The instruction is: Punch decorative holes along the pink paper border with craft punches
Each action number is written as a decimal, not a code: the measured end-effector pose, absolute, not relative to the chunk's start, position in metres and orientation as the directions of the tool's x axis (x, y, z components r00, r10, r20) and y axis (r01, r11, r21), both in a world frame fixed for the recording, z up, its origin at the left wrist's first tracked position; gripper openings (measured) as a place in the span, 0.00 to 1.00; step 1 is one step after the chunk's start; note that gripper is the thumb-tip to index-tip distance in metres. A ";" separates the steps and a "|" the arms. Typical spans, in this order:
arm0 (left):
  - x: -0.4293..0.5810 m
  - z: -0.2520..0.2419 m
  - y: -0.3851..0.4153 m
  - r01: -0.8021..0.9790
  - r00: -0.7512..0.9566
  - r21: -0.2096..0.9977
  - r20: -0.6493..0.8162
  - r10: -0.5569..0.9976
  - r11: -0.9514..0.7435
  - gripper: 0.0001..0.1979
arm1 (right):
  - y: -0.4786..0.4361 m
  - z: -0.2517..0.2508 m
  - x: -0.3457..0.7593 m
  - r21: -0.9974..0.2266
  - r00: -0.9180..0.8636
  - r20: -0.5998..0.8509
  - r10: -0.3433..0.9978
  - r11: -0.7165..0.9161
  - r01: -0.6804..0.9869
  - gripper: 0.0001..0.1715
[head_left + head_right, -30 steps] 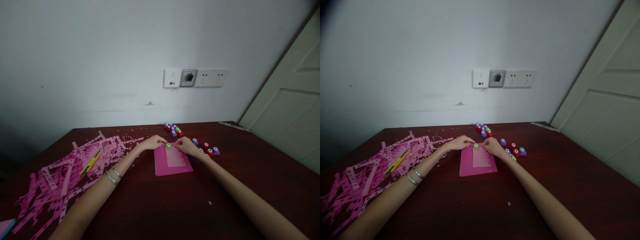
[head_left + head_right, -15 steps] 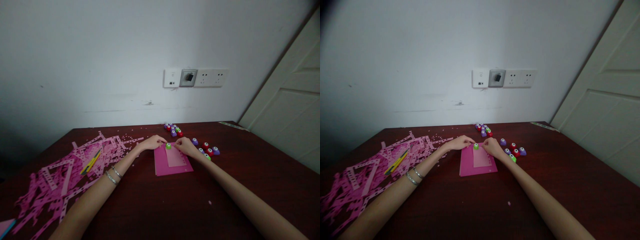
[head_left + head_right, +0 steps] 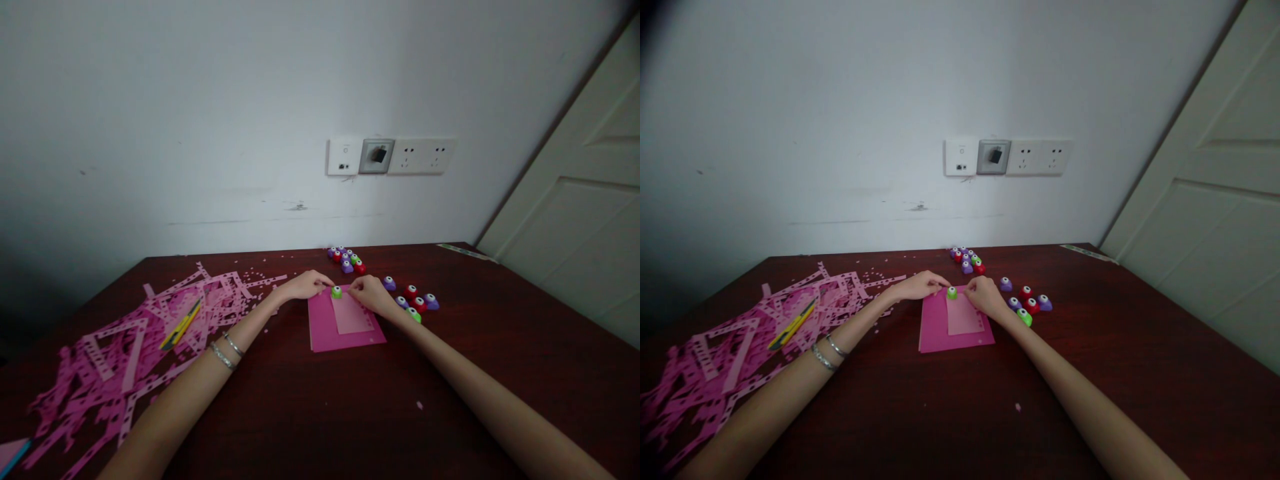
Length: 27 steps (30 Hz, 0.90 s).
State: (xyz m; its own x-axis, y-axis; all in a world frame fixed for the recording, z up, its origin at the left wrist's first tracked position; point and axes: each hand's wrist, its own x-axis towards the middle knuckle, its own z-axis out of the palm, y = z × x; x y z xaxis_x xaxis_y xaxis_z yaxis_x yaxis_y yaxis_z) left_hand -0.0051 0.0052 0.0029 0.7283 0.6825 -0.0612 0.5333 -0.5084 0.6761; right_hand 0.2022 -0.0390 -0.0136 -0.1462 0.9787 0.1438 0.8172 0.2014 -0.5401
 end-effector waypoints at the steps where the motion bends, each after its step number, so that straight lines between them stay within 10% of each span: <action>1: -0.005 0.003 0.005 0.530 0.731 0.677 -0.061 0.679 -0.510 0.22 | -0.039 -0.014 0.202 -0.538 -0.148 0.151 0.977 0.207 0.817 0.11; 12: -0.003 0.007 0.007 0.587 0.541 0.722 -0.011 0.841 -0.368 0.16 | -0.038 0.010 0.212 -0.523 -0.127 0.218 0.968 0.226 0.822 0.10; 27: 0.018 0.030 0.001 0.675 0.526 0.735 -0.412 0.744 -0.070 0.19 | -0.023 0.038 0.203 -0.801 -0.451 -0.315 0.835 0.021 0.598 0.30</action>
